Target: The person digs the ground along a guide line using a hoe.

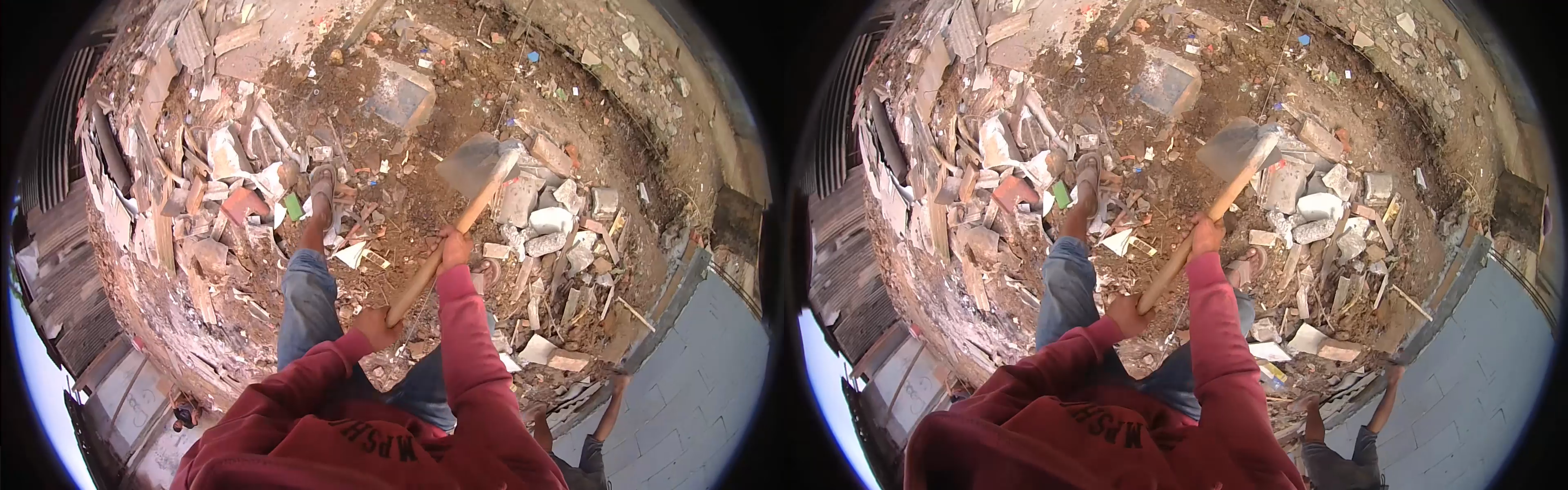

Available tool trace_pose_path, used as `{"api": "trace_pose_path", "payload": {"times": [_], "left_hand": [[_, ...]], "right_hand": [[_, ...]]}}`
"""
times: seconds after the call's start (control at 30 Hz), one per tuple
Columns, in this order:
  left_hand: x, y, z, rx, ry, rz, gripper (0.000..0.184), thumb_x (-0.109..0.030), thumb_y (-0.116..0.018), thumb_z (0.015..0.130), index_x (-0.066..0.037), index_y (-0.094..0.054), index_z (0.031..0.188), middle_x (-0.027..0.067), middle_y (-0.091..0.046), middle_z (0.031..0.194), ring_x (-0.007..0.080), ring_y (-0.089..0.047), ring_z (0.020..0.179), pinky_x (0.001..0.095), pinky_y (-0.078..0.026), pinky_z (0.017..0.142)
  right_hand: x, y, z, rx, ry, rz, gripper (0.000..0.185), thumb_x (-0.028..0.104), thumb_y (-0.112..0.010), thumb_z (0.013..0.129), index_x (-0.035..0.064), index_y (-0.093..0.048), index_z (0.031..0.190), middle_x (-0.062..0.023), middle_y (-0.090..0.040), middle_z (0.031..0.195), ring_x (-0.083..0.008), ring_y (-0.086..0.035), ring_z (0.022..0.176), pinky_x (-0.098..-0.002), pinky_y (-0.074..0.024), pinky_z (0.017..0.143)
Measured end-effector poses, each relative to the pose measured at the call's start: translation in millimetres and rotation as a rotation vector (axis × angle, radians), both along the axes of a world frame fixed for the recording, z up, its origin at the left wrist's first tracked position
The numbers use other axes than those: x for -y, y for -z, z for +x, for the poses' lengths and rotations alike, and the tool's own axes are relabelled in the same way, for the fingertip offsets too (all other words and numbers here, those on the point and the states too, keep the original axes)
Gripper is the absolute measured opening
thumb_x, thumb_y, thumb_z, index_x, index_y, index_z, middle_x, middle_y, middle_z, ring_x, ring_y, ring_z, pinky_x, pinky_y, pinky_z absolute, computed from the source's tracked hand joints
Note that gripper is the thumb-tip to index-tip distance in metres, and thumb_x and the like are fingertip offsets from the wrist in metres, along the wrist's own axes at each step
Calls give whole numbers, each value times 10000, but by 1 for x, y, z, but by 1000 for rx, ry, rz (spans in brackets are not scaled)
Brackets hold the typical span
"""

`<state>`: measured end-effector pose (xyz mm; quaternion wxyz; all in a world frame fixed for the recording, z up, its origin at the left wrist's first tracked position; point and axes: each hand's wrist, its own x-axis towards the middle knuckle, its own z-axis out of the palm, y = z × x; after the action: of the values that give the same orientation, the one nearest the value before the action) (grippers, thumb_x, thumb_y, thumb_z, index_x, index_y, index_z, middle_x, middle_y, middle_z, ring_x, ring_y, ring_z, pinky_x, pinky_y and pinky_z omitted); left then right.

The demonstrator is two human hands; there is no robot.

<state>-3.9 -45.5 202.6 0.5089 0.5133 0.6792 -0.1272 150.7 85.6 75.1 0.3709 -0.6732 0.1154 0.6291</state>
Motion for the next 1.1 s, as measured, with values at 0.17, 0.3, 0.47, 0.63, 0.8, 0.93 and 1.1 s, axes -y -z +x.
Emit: {"api": "trace_pose_path", "payload": {"times": [0.17,0.3,0.47,0.63,0.8,0.93,1.1], "left_hand": [[22,75,50,33,-194,83,419,-434,-710,847,-24,-694,932,202,-688,751,382,-694,725,480,-548,689],[16,197,57,301,-504,14,354,-327,-771,865,5,-654,893,126,-640,663,222,-601,574,373,-484,560],[62,306,8,136,-617,-434,482,-488,-760,837,-10,-696,841,153,-703,731,292,-676,667,420,-516,641],[174,269,-16,194,-941,-326,523,-521,-749,833,-1,-717,873,186,-687,688,318,-688,622,442,-523,592],[98,307,-6,222,-660,-122,490,-557,-750,819,-67,-742,847,132,-690,692,276,-673,628,410,-532,596],[64,354,1,235,-607,-49,481,-539,-761,827,-58,-734,828,79,-670,626,198,-641,559,372,-505,552],[182,320,-12,85,-711,-297,615,-628,-700,809,-19,-748,884,200,-708,755,341,-707,709,438,-557,707]], "right_hand": [[-33,24,11,174,-228,203,105,96,-579,870,52,-485,890,-53,-480,577,-170,-466,393,-335,-422,342],[-55,113,-2,436,-374,362,198,170,-640,872,-3,-545,888,-60,-538,588,-173,-510,397,-339,-406,349],[34,284,-58,719,-585,111,248,173,-670,831,-51,-568,857,-137,-603,624,-234,-600,492,-370,-493,455],[113,224,-128,650,-841,50,296,176,-680,809,-85,-614,931,-196,-645,730,-264,-680,703,-374,-546,654],[21,185,-99,665,-561,264,206,121,-672,850,-45,-553,868,-100,-591,620,-186,-577,458,-349,-474,414],[-7,219,-78,700,-431,290,235,134,-667,885,-31,-508,831,-91,-568,594,-169,-542,403,-329,-459,358],[126,304,-88,591,-734,-65,313,153,-694,821,-118,-599,946,-147,-632,678,-249,-670,600,-374,-544,542]]}}
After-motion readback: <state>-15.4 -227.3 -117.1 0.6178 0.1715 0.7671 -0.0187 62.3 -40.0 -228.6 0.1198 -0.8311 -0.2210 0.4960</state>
